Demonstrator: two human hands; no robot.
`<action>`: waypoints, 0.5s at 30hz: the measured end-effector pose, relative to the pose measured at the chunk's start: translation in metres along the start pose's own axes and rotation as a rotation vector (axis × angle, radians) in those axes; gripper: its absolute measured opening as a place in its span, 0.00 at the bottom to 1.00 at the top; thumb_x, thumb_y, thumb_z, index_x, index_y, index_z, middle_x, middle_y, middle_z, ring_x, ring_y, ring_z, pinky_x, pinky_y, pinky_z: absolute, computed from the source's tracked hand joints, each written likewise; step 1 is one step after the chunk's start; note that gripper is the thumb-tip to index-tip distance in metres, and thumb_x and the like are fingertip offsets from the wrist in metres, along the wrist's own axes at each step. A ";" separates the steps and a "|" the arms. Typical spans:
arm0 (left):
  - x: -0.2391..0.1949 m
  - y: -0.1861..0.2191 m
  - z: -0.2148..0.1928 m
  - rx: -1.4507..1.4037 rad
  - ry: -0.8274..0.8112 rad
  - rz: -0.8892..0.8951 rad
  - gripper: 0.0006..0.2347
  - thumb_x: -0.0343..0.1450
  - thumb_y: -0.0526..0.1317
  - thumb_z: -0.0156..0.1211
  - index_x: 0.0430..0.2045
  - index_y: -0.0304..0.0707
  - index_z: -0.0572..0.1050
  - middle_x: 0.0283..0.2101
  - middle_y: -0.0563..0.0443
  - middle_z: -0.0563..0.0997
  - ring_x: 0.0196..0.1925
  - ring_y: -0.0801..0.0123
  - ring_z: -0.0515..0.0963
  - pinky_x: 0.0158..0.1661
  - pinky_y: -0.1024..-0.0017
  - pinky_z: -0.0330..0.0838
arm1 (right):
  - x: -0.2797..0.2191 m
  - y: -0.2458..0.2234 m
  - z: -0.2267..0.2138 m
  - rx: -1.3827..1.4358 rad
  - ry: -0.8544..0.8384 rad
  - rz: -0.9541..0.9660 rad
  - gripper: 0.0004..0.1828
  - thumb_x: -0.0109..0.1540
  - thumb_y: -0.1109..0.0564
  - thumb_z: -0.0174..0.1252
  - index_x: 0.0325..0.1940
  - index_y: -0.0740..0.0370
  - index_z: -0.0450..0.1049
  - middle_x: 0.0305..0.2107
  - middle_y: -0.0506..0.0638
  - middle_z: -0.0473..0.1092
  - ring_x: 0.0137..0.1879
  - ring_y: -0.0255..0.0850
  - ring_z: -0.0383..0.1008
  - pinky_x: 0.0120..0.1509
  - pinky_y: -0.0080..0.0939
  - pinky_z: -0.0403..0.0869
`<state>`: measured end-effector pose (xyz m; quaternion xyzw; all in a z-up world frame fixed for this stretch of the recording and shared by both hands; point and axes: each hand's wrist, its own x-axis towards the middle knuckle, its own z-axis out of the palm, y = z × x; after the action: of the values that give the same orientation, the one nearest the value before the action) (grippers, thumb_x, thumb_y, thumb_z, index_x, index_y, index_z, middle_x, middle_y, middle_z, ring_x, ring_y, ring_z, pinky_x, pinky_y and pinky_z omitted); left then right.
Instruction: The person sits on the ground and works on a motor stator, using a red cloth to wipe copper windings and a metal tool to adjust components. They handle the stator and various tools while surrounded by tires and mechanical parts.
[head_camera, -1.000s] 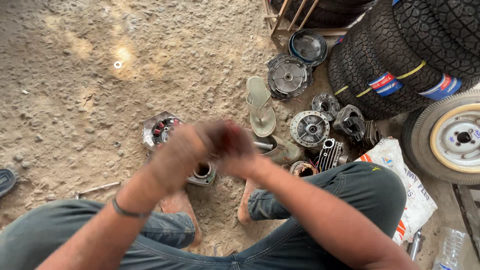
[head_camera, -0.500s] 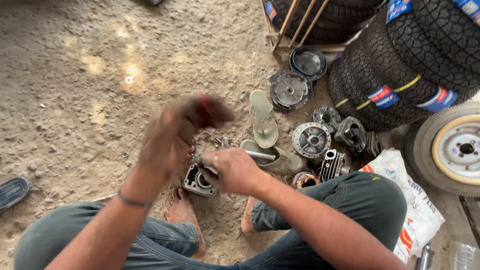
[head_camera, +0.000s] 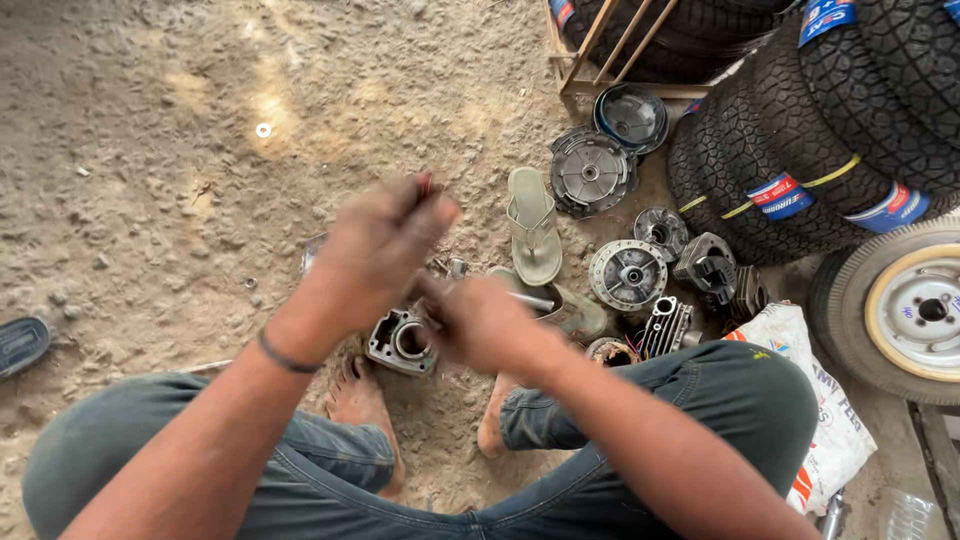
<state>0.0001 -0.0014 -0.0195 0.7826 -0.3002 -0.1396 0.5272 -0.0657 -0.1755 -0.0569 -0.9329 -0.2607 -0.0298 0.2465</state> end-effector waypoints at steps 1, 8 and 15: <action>0.000 0.003 0.002 0.295 -0.093 -0.131 0.21 0.77 0.54 0.56 0.39 0.28 0.78 0.40 0.39 0.82 0.45 0.57 0.80 0.48 0.63 0.75 | 0.003 0.007 -0.011 -0.026 0.077 -0.053 0.11 0.57 0.56 0.62 0.44 0.57 0.78 0.31 0.53 0.78 0.38 0.48 0.80 0.42 0.45 0.77; -0.019 0.024 0.006 -0.685 -0.408 0.165 0.23 0.82 0.53 0.45 0.50 0.24 0.75 0.44 0.46 0.79 0.46 0.63 0.82 0.50 0.62 0.80 | -0.007 0.021 0.013 0.077 0.013 0.178 0.10 0.59 0.56 0.62 0.44 0.53 0.79 0.28 0.51 0.76 0.37 0.48 0.80 0.42 0.49 0.77; 0.009 0.040 -0.005 0.388 -0.406 -0.332 0.20 0.77 0.51 0.48 0.51 0.36 0.79 0.42 0.39 0.84 0.42 0.60 0.85 0.46 0.62 0.80 | -0.002 0.048 -0.004 -0.090 0.047 0.157 0.03 0.58 0.55 0.63 0.32 0.55 0.77 0.29 0.52 0.76 0.38 0.49 0.79 0.43 0.47 0.78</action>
<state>-0.0035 -0.0139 0.0195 0.8628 -0.2886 -0.3171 0.2677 -0.0436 -0.2135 -0.0753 -0.9596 -0.1796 -0.0441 0.2121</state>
